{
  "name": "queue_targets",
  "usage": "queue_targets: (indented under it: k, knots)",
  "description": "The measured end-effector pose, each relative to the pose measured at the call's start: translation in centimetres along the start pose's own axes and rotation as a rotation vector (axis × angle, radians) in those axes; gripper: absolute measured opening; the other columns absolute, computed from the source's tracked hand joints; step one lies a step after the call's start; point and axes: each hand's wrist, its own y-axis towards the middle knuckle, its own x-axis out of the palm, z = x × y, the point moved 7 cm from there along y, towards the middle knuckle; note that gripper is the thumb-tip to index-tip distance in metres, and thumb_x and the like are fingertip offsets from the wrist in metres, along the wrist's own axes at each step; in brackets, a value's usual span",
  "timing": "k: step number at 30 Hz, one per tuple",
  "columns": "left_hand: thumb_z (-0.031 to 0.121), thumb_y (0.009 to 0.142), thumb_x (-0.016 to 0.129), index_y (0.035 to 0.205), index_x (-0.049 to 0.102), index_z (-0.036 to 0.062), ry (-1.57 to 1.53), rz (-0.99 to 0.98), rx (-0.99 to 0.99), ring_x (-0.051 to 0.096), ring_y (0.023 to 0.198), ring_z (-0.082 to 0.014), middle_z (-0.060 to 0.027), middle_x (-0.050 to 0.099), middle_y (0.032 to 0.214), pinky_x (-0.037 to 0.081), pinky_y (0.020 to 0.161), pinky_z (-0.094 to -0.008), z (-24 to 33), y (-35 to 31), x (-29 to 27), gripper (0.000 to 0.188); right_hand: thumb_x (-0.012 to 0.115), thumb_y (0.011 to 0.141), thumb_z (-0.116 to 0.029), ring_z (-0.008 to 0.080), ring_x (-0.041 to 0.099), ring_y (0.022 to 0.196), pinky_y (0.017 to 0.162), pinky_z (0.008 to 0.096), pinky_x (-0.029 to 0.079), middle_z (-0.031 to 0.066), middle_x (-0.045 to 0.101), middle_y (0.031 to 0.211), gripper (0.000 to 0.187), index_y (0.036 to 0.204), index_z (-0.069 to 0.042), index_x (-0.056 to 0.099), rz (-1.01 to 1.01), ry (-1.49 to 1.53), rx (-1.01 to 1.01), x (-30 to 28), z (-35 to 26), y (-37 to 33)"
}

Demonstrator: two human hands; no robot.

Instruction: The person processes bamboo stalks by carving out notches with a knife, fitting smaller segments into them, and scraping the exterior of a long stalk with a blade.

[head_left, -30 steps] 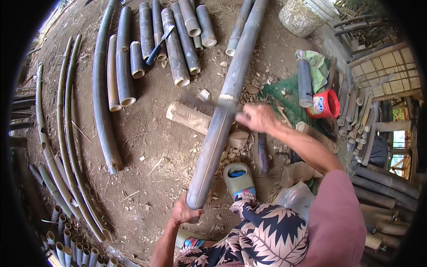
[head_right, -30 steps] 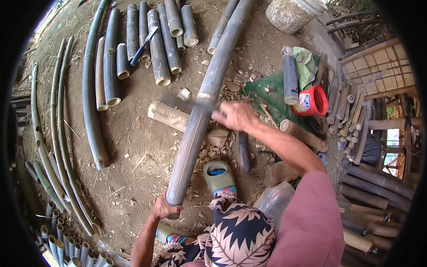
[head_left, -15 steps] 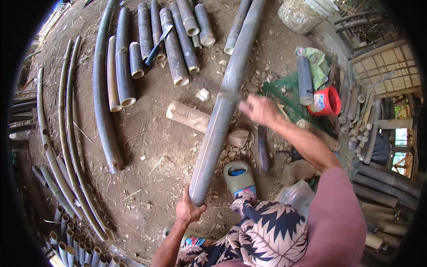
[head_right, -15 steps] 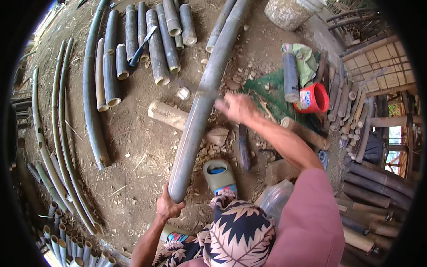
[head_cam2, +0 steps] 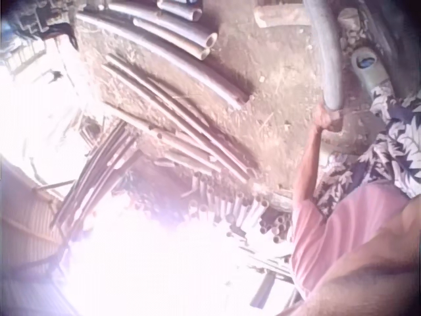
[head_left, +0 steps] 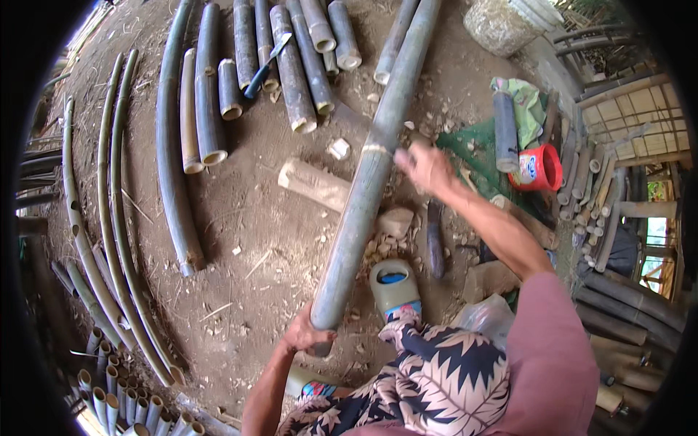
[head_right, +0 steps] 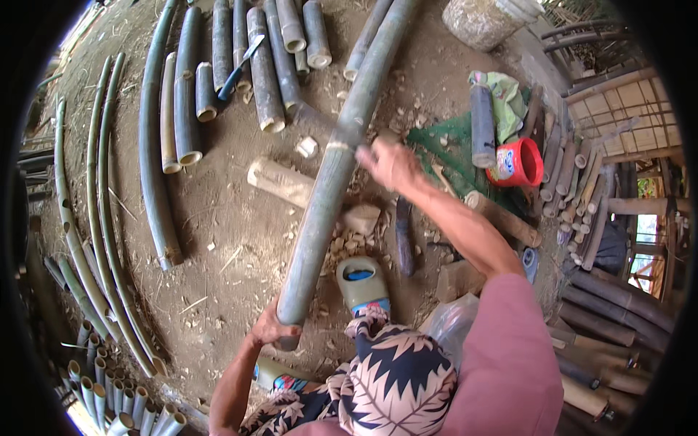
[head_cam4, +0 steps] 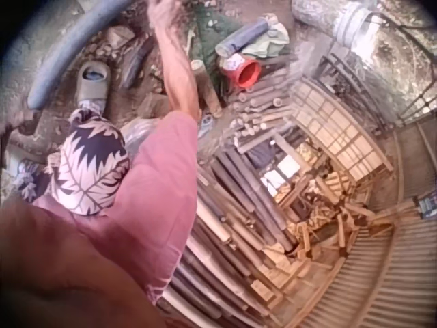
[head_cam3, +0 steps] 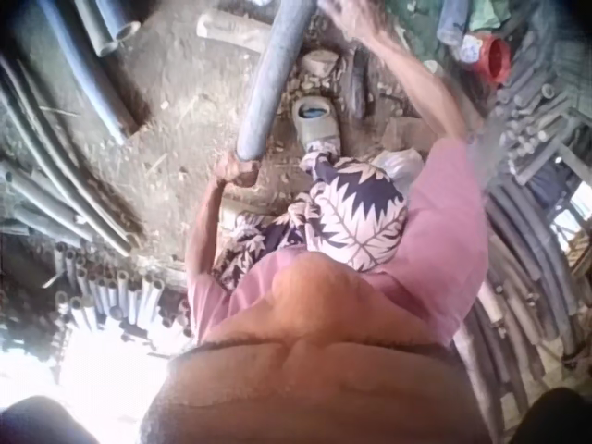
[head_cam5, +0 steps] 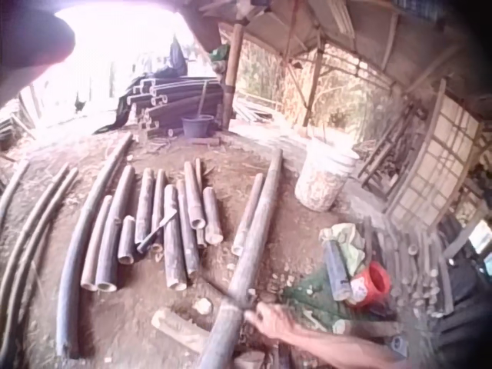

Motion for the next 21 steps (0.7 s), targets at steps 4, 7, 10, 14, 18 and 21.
queue_targets:
  k: [4, 7, 10, 14, 18, 21]
  knots:
    - [0.027, 0.062, 0.089, 0.144, 0.037, 0.0003, -0.103, -0.065, -0.072, 0.058, 0.113, -0.0248, -0.0147, 0.061, 0.123, 0.046, 0.101, -0.038, -0.8, -0.1, 0.8, 0.1, 0.045, 0.097, -0.064, 0.0138, 0.04, 0.04, 0.035, 0.0308, 0.036, 0.0021, 0.045, 0.051, 0.058, 0.075, -0.01, 0.049, 0.214, -0.062, -0.308, -0.4, -1.0, -2.1]
    - [0.032, 0.064, 0.088, 0.147, 0.029, 0.0013, 0.272, 0.17, -0.142, 0.059, 0.117, -0.0315, -0.0193, 0.058, 0.128, 0.049, 0.099, -0.0429, 0.8, -1.5, 1.6, 0.107, 0.042, 0.097, -0.066, 0.0101, 0.039, 0.041, 0.032, 0.0301, 0.032, -0.0014, 0.044, 0.053, 0.06, 0.075, -0.011, 0.048, 0.055, 0.119, 0.271, 0.2, 4.0, -0.9]
    - [0.037, 0.063, 0.087, 0.148, 0.023, 0.0049, 0.738, 0.514, -0.112, 0.059, 0.115, -0.0432, -0.0252, 0.053, 0.132, 0.051, 0.094, -0.0506, 3.3, -3.5, 3.2, 0.111, 0.043, 0.099, -0.061, 0.0096, 0.039, 0.04, 0.032, 0.0325, 0.034, -0.0026, 0.046, 0.053, 0.055, 0.076, -0.012, 0.053, 0.147, -0.037, -0.528, -0.1, -3.4, -4.4]
    - [0.034, 0.066, 0.083, 0.145, 0.028, 0.0061, 0.785, 0.551, -0.155, 0.063, 0.103, -0.0435, -0.024, 0.057, 0.118, 0.054, 0.085, -0.0517, 2.9, -3.5, 3.6, 0.1, 0.044, 0.097, -0.065, 0.011, 0.035, 0.037, 0.032, 0.0306, 0.035, -0.0028, 0.043, 0.051, 0.057, 0.074, -0.013, 0.049, -0.1, -0.026, 0.226, -2.7, 1.5, -0.3]
    - [0.029, 0.066, 0.082, 0.143, 0.029, 0.0043, 0.741, 0.541, -0.204, 0.062, 0.107, -0.0444, -0.0258, 0.056, 0.125, 0.052, 0.089, -0.0516, 3.2, -3.1, 3.0, 0.098, 0.041, 0.1, -0.06, 0.0122, 0.038, 0.037, 0.034, 0.034, 0.039, -0.0026, 0.041, 0.047, 0.056, 0.073, -0.012, 0.05, -0.264, -0.328, -0.413, -2.8, -4.4, -2.4]
    - [0.03, 0.065, 0.082, 0.143, 0.029, 0.0043, 0.737, 0.519, -0.212, 0.062, 0.106, -0.0445, -0.0263, 0.057, 0.123, 0.052, 0.089, -0.0514, 3.1, -3.1, 3.1, 0.097, 0.04, 0.101, -0.059, 0.0149, 0.044, 0.039, 0.037, 0.0374, 0.043, -0.0002, 0.044, 0.047, 0.057, 0.074, -0.01, 0.051, 0.06, -0.307, -0.136, -5.0, -1.8, -0.1]
